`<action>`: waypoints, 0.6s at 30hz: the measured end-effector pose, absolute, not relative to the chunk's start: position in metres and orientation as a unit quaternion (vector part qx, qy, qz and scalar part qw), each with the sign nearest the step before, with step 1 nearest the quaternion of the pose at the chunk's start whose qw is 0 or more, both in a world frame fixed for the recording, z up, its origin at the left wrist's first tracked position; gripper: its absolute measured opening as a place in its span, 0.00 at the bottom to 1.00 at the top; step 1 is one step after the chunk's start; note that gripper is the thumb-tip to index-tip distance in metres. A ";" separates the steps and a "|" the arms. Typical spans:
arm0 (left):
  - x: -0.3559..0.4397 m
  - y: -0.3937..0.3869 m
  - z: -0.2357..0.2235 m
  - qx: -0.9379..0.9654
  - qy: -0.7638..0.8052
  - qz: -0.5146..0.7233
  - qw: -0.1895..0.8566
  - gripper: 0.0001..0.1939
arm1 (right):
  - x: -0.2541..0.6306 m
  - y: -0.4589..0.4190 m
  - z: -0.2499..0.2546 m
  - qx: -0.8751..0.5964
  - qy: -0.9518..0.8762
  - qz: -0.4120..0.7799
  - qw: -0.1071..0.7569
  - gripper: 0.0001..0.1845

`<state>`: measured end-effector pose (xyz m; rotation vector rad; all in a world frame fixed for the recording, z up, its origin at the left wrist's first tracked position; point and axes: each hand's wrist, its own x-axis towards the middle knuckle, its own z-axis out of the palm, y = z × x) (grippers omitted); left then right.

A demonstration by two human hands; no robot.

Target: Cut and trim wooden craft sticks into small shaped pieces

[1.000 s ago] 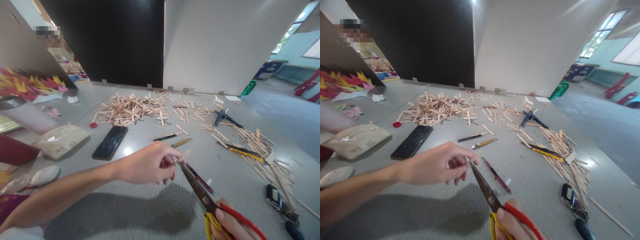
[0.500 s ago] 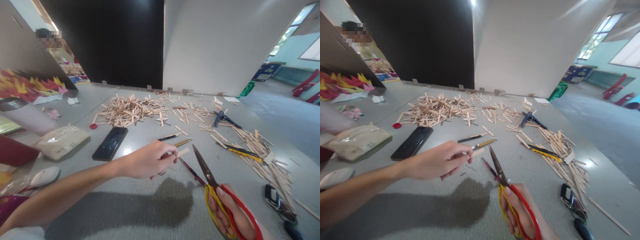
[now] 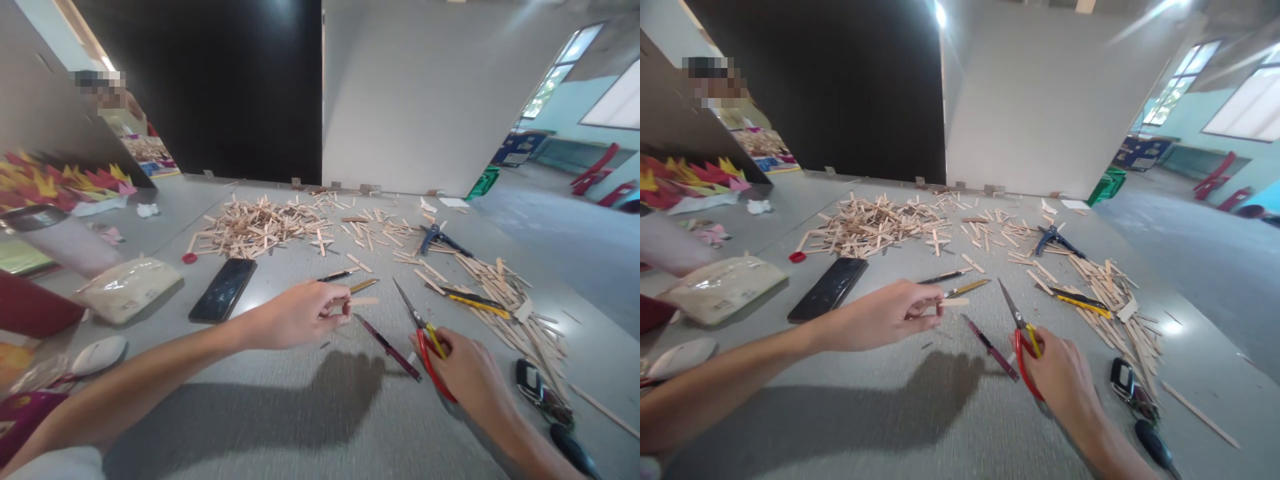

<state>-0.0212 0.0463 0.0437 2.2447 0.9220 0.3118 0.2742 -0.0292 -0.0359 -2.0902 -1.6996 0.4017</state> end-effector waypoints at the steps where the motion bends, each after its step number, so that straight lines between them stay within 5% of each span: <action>1: -0.022 0.046 0.044 0.868 0.354 0.118 0.328 0.11 | 0.279 -0.026 -0.037 -0.765 -0.616 0.102 0.159 0.21; 5: -0.022 0.044 0.044 0.880 0.355 0.117 0.294 0.13 | 0.296 -0.021 -0.045 -0.768 -0.635 0.032 0.080 0.17; 10: -0.022 0.042 0.038 0.881 0.369 0.155 0.251 0.16 | 0.301 -0.022 -0.055 -0.701 -0.692 -0.052 0.165 0.24; 15: -0.025 0.047 0.032 0.867 0.422 0.188 0.186 0.16 | 0.280 -0.031 -0.060 -0.496 -0.840 0.027 0.220 0.17; 18: -0.027 0.054 0.034 0.852 0.475 0.187 0.114 0.16 | 0.273 -0.031 -0.063 -0.441 -0.868 -0.026 0.225 0.16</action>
